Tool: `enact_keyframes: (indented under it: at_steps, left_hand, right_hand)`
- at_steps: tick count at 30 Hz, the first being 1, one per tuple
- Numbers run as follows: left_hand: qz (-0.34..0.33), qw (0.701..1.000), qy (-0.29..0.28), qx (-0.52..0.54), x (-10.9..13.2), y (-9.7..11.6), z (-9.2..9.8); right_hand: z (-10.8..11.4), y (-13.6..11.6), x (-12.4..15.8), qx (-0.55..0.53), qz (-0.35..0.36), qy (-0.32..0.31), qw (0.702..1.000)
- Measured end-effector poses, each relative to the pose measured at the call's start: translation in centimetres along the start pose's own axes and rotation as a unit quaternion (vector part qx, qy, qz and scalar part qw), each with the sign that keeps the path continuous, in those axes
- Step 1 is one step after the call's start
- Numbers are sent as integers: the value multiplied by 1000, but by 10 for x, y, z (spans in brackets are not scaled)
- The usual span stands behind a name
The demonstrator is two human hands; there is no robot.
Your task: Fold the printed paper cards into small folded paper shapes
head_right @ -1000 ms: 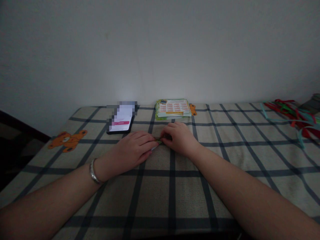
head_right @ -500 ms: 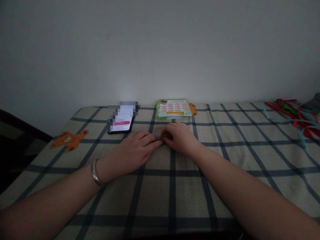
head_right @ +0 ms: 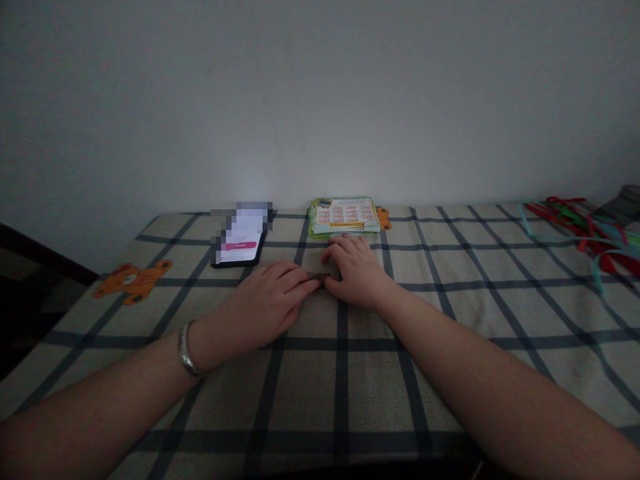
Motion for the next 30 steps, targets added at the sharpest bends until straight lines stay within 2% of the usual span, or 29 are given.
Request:
enact_keyframes:
  at_steps: [6,13,18,21,30]
  left_hand:
    - [-11,1000,1,-14,-1,3,0]
    - [-19,1000,6,-22,-1,4,0]
    - [-20,999,34,-24,1,3,3]
    - [-20,998,49,-24,2,2,3]
    - [-16,999,42,-26,3,1,0]
  right_hand:
    - [-4,5,-1,0,-11,-22,1000]
    - [-2,8,-1,-24,-37,6,999]
    - [0,5,-1,-23,-41,-1,999]
    - [-1,5,-1,-15,-36,-9,999]
    - [0,3,-1,-9,-18,10,1000]
Point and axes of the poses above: each hand's wrist, its own x-axis away from the middle knuckle, its own z-axis out of the back of the hand, y = z × x, the point moved 8 cm from there along -x, towards the middle knuckle, and after that the axes turned 15 degrees about y, right-handed, at the moved point
